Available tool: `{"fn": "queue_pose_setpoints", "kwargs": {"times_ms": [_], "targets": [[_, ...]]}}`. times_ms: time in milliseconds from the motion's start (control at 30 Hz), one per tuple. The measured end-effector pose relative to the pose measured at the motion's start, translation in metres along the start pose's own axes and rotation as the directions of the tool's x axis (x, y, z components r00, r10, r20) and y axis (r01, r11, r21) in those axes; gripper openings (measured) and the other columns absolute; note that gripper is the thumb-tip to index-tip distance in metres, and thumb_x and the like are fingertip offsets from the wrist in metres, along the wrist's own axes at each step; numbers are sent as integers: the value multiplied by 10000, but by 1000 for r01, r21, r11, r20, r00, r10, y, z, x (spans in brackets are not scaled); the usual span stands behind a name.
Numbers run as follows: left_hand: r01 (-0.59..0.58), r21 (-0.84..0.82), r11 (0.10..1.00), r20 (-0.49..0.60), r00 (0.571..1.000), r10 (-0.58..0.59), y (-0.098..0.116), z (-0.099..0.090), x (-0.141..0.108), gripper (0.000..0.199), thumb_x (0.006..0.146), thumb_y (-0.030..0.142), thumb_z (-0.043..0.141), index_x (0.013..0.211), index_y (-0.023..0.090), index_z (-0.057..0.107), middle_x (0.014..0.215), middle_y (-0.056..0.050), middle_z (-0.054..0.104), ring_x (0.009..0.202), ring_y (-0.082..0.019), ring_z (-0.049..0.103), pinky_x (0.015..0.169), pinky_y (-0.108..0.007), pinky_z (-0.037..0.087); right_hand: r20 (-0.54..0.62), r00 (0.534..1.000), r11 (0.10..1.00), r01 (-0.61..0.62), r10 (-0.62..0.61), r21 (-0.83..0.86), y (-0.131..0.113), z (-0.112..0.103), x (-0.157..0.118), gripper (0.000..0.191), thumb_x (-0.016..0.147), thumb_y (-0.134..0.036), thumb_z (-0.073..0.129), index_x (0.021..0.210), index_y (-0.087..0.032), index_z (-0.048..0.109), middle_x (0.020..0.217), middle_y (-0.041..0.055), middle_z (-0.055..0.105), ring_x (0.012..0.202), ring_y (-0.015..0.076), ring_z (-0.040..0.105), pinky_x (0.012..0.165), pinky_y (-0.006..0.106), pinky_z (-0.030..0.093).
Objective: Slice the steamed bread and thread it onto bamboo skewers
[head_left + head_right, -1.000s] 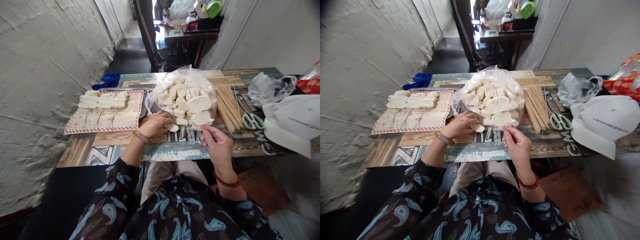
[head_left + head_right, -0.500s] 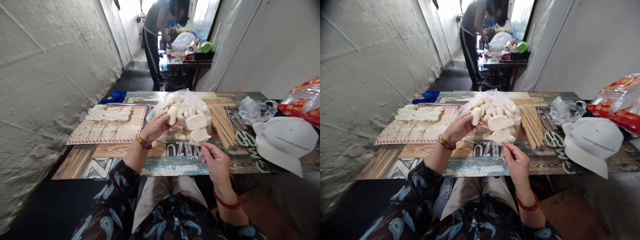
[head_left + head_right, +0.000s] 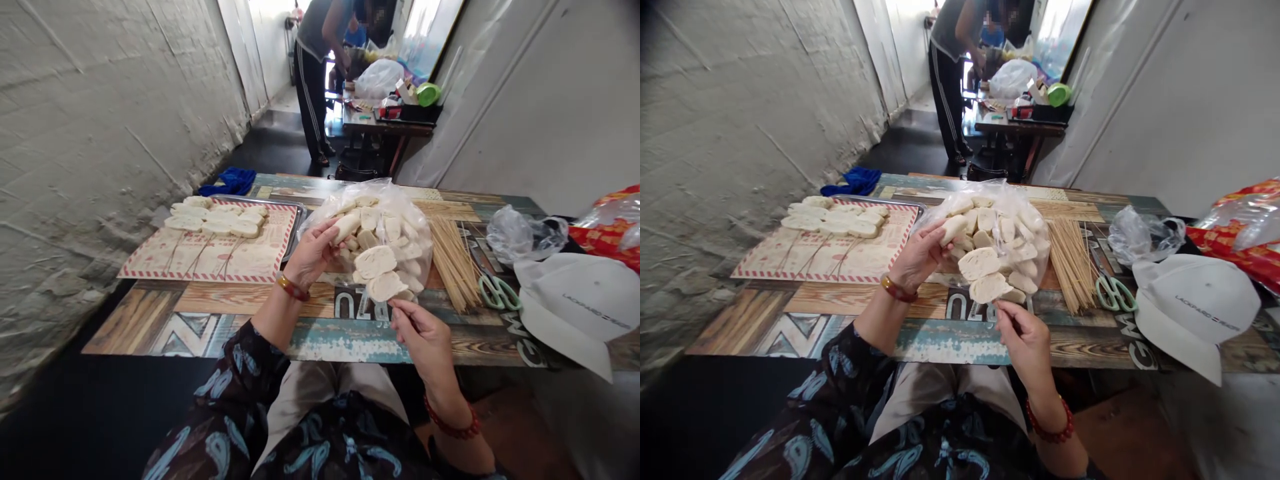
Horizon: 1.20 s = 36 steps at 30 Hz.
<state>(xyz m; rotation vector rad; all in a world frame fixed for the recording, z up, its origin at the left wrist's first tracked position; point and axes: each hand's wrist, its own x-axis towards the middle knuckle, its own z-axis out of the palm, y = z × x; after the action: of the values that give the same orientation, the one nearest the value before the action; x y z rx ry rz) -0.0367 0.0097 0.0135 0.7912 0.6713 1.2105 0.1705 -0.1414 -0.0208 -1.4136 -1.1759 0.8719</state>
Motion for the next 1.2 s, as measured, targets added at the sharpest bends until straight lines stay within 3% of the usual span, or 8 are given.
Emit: {"fn": "queue_pose_setpoints", "kwargs": {"times_ms": [233, 567, 1200], "targets": [[-40, 24, 999, -18, 999, 41, 3, 1, -2, 449, 675, 348, 871, 1045, 127, 746, 769, -28, 704, 596, -79, 573, 525, -193, 405, 42, 999, 999, 2, 0, -53, 0, 13, -1, 250, 851, -387, 698, 965, -196, 814, 606, 9, 691, 435, 125, 559, 418, 236, 478], [-59, 55, 997, -1, 998, 59, 1, 2, -2, 373, 659, 337, 867, 954, 130, 770, 783, -29, 689, 607, -72, 550, 532, -194, 384, 36, 999, 998, 3, -1, -66, -2, 13, -1, 255, 849, -393, 692, 958, -198, 815, 597, 10, 678, 433, 126, 539, 414, 245, 464], [-109, 214, 971, 40, 994, 103, 2, 3, -5, 388, 719, 383, 828, 1028, 151, 800, 781, -29, 681, 608, -61, 508, 524, -177, 359, 12, 1000, 998, -28, 28, -56, 3, 12, 0, 292, 835, -390, 691, 964, -160, 816, 595, 14, 670, 440, 117, 536, 418, 228, 444]]}}
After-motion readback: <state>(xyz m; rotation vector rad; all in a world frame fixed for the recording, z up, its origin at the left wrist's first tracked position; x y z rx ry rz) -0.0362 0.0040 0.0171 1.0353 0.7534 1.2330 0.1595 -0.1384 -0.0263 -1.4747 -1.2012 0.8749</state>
